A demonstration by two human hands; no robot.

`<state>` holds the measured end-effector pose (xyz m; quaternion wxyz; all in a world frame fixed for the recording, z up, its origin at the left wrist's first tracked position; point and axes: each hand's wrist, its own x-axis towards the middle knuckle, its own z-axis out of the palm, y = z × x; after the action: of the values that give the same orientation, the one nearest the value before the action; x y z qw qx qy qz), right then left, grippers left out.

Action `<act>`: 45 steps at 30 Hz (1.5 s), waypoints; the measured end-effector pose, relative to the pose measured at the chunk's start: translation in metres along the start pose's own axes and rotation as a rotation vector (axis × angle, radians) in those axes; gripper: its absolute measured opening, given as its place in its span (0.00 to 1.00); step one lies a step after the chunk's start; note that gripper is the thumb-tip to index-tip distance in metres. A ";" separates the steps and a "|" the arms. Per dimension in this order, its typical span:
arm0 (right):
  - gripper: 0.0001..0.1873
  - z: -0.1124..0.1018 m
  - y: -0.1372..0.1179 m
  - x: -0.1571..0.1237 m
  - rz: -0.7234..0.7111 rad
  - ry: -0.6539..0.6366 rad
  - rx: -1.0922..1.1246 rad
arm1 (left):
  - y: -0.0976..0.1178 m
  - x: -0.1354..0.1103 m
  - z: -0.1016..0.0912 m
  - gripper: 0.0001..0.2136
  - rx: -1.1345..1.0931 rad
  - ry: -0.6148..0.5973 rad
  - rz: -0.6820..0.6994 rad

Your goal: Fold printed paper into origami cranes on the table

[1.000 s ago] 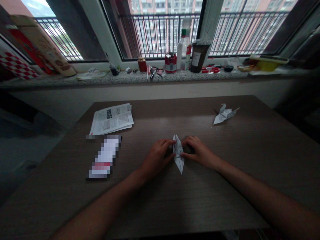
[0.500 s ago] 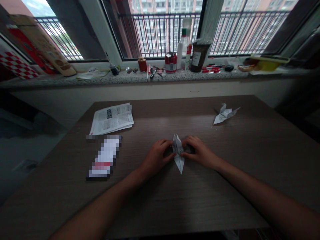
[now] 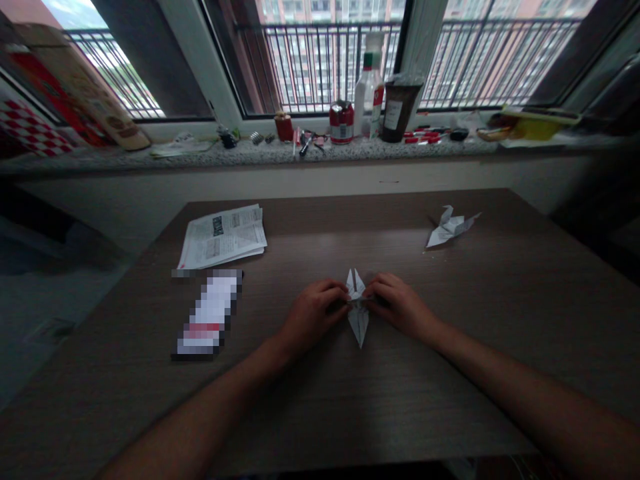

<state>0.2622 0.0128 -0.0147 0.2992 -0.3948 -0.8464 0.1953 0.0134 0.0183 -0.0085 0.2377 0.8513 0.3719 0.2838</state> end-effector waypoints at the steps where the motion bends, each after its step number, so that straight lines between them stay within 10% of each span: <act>1: 0.04 0.000 -0.001 0.000 0.002 -0.002 0.001 | 0.000 0.000 0.000 0.05 0.030 0.000 0.000; 23: 0.11 0.000 -0.005 -0.009 0.003 -0.007 -0.044 | 0.003 -0.001 -0.003 0.03 0.247 -0.056 0.029; 45: 0.14 -0.012 -0.011 -0.014 -0.368 -0.098 -0.378 | 0.005 -0.013 -0.015 0.14 0.315 -0.178 0.230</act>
<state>0.2714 -0.0033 -0.0044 0.2092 -0.2733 -0.9389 -0.0049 -0.0014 0.0083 0.0013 0.0995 0.9365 0.2896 0.1710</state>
